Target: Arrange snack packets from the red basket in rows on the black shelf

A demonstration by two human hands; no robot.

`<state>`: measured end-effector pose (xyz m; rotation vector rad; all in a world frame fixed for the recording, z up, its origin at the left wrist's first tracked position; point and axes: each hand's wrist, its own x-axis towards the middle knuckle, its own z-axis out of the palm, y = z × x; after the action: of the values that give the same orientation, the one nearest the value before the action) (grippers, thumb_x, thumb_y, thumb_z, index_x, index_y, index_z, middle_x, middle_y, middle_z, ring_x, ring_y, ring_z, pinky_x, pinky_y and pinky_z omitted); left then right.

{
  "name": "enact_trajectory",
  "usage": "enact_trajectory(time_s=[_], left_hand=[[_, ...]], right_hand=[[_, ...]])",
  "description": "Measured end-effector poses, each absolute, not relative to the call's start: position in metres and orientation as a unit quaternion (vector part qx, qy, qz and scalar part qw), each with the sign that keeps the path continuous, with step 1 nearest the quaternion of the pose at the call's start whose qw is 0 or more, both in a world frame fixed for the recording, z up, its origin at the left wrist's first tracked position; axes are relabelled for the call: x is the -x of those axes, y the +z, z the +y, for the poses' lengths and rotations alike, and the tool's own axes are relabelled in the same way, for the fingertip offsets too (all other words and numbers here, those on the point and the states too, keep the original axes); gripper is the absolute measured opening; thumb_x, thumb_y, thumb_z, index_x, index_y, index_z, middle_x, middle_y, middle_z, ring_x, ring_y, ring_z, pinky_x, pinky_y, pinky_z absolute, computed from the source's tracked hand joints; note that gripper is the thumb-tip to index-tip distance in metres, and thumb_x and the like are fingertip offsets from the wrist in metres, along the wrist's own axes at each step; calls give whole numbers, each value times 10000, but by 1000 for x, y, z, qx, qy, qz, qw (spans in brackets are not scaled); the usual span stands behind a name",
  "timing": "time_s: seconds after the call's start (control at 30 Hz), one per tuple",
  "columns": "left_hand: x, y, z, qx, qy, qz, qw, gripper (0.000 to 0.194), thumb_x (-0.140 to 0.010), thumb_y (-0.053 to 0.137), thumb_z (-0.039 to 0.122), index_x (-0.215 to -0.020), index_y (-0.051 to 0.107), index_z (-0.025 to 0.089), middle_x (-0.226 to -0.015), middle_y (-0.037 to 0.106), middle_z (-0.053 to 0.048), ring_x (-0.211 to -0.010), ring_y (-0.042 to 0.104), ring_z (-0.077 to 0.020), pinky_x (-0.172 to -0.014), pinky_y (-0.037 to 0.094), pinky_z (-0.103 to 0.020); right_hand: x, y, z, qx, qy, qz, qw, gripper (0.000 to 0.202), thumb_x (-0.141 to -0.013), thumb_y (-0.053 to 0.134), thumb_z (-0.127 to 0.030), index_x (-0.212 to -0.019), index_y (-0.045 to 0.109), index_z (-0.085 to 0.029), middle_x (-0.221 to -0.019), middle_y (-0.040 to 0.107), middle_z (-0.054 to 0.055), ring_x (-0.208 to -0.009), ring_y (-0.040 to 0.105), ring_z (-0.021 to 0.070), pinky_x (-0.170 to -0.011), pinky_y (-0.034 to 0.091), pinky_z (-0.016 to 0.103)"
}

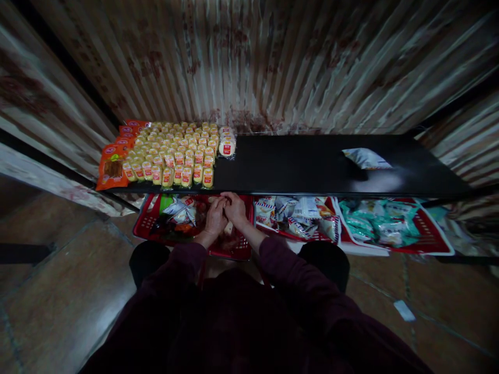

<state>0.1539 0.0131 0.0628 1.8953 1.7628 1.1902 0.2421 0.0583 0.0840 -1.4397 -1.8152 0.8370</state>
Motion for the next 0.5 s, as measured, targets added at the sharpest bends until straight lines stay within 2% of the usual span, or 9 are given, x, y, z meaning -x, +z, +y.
enact_trajectory(time_s=[0.17,0.33,0.5], left_hand=[[-153,35,-12,-644,343,646,225,413,-729,488,16,-1111,606,120,-1158,588,-149,-1113,550,-226,-1010,430,-355],[-156,10,-20,-608,234,675,346,397,-733,513,39,-1104,630,115,-1156,628,-147,-1087,572,-219,-1005,410,-314],[-158,-5,-18,-526,127,704,460,250,-763,547,108,-971,686,117,-1086,673,-150,-1014,608,-239,-922,439,-313]], right_hand=[[-243,56,31,597,335,-696,216,366,-790,449,-63,-1046,679,-187,-1080,690,54,-981,625,151,-895,453,240],[-251,30,23,605,370,-704,28,359,-780,499,-79,-1080,674,-168,-1016,713,84,-907,656,169,-798,473,213],[-258,13,17,586,376,-717,-12,227,-769,561,-124,-930,719,-150,-894,728,90,-843,664,180,-745,485,205]])
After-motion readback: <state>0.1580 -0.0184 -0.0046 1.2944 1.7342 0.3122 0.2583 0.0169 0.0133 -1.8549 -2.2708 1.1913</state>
